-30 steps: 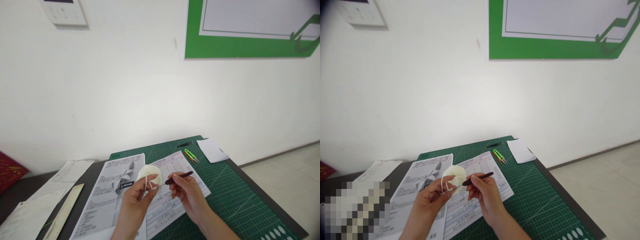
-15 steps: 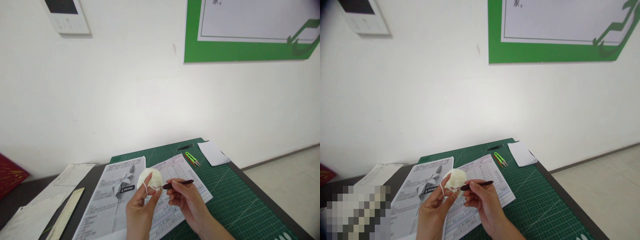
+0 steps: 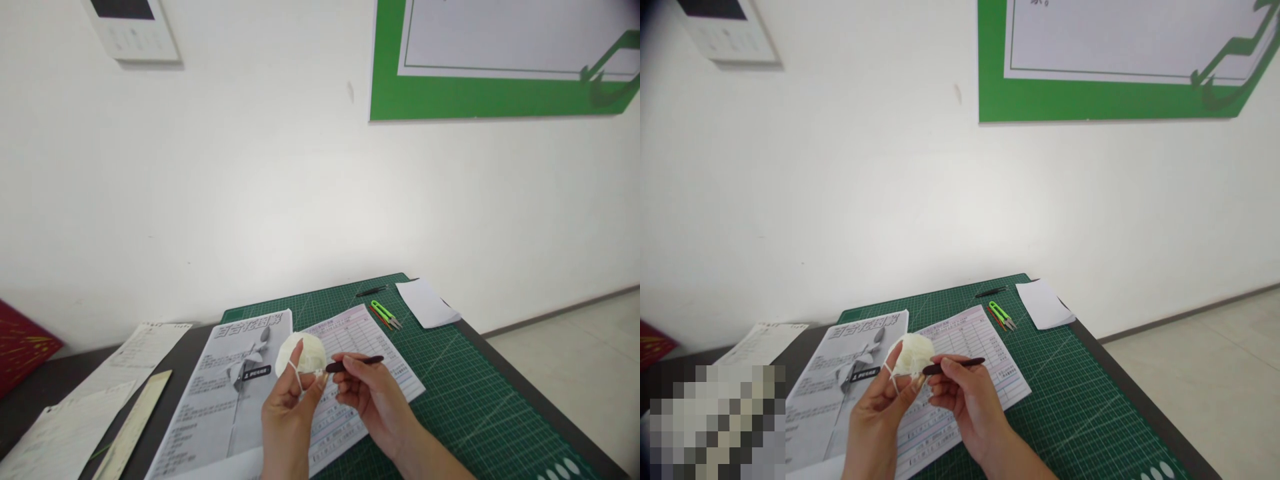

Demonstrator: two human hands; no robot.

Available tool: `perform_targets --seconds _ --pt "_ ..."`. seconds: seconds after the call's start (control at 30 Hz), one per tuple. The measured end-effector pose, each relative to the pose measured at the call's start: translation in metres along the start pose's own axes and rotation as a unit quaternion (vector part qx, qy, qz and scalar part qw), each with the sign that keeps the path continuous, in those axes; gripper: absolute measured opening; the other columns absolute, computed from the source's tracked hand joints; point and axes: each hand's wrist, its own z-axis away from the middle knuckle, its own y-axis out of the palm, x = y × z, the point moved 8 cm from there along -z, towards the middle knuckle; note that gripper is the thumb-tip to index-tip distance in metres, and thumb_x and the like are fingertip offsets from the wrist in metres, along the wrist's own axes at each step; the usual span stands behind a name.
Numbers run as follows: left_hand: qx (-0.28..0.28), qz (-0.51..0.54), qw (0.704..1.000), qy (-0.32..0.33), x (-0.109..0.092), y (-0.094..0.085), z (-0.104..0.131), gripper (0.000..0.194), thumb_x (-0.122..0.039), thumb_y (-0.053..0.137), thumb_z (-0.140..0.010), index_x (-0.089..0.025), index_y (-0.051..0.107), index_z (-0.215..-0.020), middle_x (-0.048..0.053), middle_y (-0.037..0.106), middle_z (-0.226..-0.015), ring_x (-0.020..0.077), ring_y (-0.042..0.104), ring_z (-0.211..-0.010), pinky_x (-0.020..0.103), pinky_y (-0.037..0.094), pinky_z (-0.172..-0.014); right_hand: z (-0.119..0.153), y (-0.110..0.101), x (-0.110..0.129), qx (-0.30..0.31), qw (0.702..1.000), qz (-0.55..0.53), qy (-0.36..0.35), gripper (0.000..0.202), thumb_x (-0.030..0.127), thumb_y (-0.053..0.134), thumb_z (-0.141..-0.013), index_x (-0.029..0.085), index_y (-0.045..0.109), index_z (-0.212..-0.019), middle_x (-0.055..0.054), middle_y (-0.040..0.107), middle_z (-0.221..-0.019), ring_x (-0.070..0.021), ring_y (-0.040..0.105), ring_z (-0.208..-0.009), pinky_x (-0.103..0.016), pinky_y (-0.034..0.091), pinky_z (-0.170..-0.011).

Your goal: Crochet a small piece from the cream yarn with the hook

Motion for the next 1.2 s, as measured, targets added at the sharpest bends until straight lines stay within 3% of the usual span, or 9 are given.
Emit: perform_targets --seconds 0.13,0.43,0.7,0.8,0.9,1.0,1.1,1.13,1.2 --pt "0.021 0.026 0.999 -0.023 -0.001 0.007 0.003 0.08 -0.025 0.077 -0.057 -0.021 0.043 -0.13 -0.004 0.066 -0.06 0.0113 0.059 -0.058 0.023 0.045 -0.059 0.0 0.001 -0.003 0.004 1.0 -0.002 0.017 0.019 0.023 0.073 -0.068 0.007 0.072 -0.079 -0.006 0.071 -0.059 -0.0092 0.062 -0.047 -0.018 0.055 -0.049" --pt "0.086 0.056 0.992 -0.072 -0.006 0.015 0.003 0.094 -0.017 0.075 -0.06 -0.021 0.024 -0.139 -0.001 0.069 -0.064 0.0131 0.061 -0.057 0.024 0.046 -0.058 0.004 0.01 0.015 0.044 0.995 0.065 -0.061 0.017 0.023 0.074 -0.067 0.008 0.072 -0.074 -0.006 0.071 -0.057 -0.0091 0.06 -0.044 -0.018 0.05 -0.046" --pt "0.034 -0.009 0.999 -0.002 -0.014 0.007 0.004 0.092 -0.017 0.077 -0.057 -0.021 0.031 -0.136 -0.005 0.066 -0.062 0.0129 0.06 -0.066 0.025 0.046 -0.067 0.0 0.003 0.005 0.002 0.999 0.038 -0.019 0.024 0.029 0.076 -0.065 0.009 0.072 -0.078 -0.006 0.071 -0.059 -0.0096 0.061 -0.046 -0.02 0.054 -0.049" --pt "0.02 -0.02 1.0 0.011 -0.012 0.004 0.003 0.09 -0.02 0.077 -0.056 -0.023 0.034 -0.135 -0.007 0.064 -0.057 0.0127 0.06 -0.063 0.024 0.046 -0.065 0.004 0.003 0.009 -0.015 0.994 0.086 -0.068 0.022 0.03 0.074 -0.066 0.012 0.072 -0.078 -0.005 0.07 -0.058 -0.0102 0.061 -0.047 -0.021 0.052 -0.05" --pt "0.046 0.01 0.999 -0.024 -0.004 0.007 0.001 0.088 -0.018 0.076 -0.059 -0.022 0.033 -0.135 -0.007 0.065 -0.055 0.0114 0.058 -0.056 0.023 0.045 -0.062 0.018 0.011 0.027 -0.007 0.947 0.234 -0.221 0.013 0.026 0.068 -0.074 0.018 0.073 -0.082 -0.007 0.072 -0.07 -0.016 0.064 -0.059 -0.028 0.053 -0.058" --pt "0.078 0.083 0.989 -0.089 0.006 0.01 -0.001 0.08 -0.009 0.073 -0.06 -0.018 0.04 -0.132 -0.005 0.064 -0.055 0.01 0.058 -0.056 0.021 0.045 -0.062 0.041 0.032 0.036 0.069 0.837 0.394 -0.373 0.027 0.014 0.059 -0.079 0.027 0.069 -0.1 -0.008 0.072 -0.085 -0.022 0.063 -0.076 -0.036 0.051 -0.068" --pt "0.087 0.123 0.978 -0.145 0.01 0.009 -0.003 0.058 -0.004 0.071 -0.058 -0.014 0.059 -0.114 -0.003 0.063 -0.056 0.0093 0.058 -0.057 0.019 0.045 -0.063 0.056 0.047 0.032 0.151 0.752 0.477 -0.429 0.044 0.006 0.052 -0.08 0.031 0.058 -0.116 -0.009 0.069 -0.097 -0.024 0.06 -0.083 -0.039 0.049 -0.072" --pt "0.094 0.128 0.975 -0.156 0.009 0.009 -0.004 0.052 -0.003 0.071 -0.057 -0.013 0.063 -0.107 -0.003 0.063 -0.056 0.0094 0.058 -0.058 0.019 0.046 -0.063 0.058 0.049 0.033 0.167 0.744 0.482 -0.432 0.046 0.006 0.052 -0.08 0.031 0.058 -0.117 -0.009 0.069 -0.099 -0.024 0.06 -0.084 -0.039 0.048 -0.072" --pt "0.114 0.128 0.971 -0.164 0.005 0.011 -0.004 0.045 -0.003 0.072 -0.057 -0.012 0.066 -0.1 -0.003 0.06 -0.054 0.0088 0.057 -0.056 0.019 0.045 -0.061 0.056 0.049 0.037 0.17 0.766 0.46 -0.415 0.042 0.006 0.053 -0.08 0.03 0.062 -0.112 -0.008 0.069 -0.097 -0.023 0.061 -0.083 -0.037 0.049 -0.072"
